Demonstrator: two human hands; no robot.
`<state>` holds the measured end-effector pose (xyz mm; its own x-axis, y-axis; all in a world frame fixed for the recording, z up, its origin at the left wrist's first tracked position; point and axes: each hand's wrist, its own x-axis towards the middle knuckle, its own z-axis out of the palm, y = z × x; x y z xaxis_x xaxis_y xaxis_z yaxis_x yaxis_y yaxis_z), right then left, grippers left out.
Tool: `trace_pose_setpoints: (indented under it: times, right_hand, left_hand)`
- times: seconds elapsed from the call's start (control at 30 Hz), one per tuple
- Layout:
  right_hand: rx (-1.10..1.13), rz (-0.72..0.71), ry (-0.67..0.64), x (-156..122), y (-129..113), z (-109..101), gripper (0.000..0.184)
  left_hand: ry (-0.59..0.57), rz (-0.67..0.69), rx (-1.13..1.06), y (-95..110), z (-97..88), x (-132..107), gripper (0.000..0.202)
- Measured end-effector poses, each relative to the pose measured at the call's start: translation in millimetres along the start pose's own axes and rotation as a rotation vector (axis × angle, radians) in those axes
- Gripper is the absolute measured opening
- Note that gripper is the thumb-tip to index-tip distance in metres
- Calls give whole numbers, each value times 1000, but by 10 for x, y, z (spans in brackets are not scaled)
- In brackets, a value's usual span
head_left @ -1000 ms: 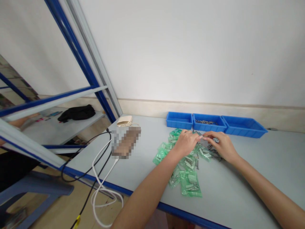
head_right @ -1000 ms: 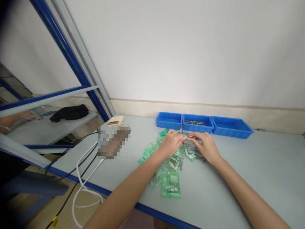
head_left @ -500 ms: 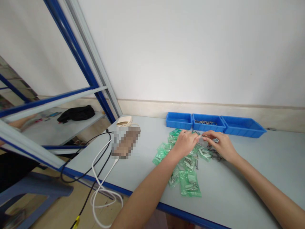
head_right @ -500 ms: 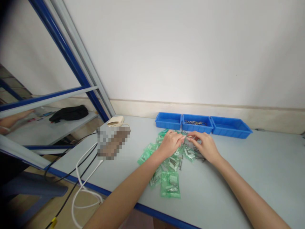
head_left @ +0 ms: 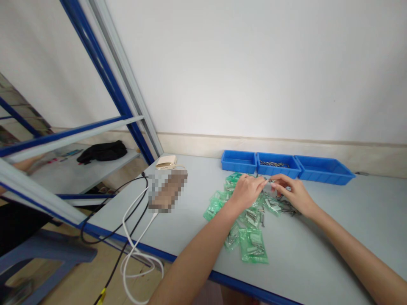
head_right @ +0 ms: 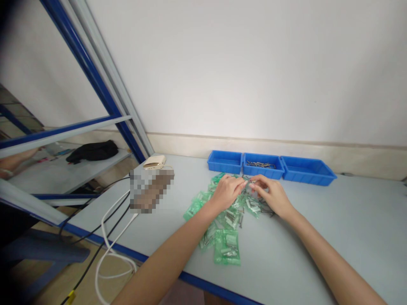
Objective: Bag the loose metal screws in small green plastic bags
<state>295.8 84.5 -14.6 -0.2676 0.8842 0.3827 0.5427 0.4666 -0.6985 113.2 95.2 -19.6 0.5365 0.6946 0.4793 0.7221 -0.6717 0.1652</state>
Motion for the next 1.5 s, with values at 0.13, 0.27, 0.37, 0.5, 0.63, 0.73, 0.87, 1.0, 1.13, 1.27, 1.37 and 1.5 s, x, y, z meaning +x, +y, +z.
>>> trace_pose_setpoints:
  times: [0.13, 0.27, 0.37, 0.5, 0.63, 0.73, 0.87, 1.0, 1.13, 1.27, 1.37, 1.5]
  right_hand:
    - [-29, -27, 3, -23, -40, 14, 41]
    - [-90, 25, -15, 54, -55, -15, 50]
    - [-257, 147, 77, 298, -12, -137, 53]
    - [-609, 272, 154, 677, 49, -324, 54]
    - [-853, 99, 362, 609, 49, -327, 51]
    - [-875, -32, 400, 255, 27, -211, 49]
    - [-941, -161, 323, -157, 47, -92, 43]
    - [-877, -185, 277, -215, 119, -113, 40]
    - [-822, -209, 219, -158, 191, -162, 39]
    - [-818, -269, 196, -163, 257, -160, 39]
    - [-800, -295, 171, -171, 292, -147, 40]
    - [-769, -298, 135, -167, 326, -127, 40]
  left_hand:
    - [54, -24, 0, 45, 5, -13, 36]
    - [180, -205, 6, 117, -202, -20, 37]
    - [313, -373, 7, 57, -575, -166, 31]
    - [393, -492, 107, -271, -1106, -804, 28]
    - [352, -652, 207, -690, -1378, -1719, 33]
    - [260, -710, 276, -892, -1410, -2220, 39]
    - [132, -644, 320, -968, -1356, -2451, 41]
    - [71, -594, 340, -978, -1312, -2440, 42]
    - [68, -588, 384, -1003, -1299, -2445, 45]
    - [78, -582, 423, -1020, -1316, -2460, 47]
    - [91, -556, 447, -981, -1350, -2469, 44]
    - [109, -510, 449, -884, -1379, -2508, 38]
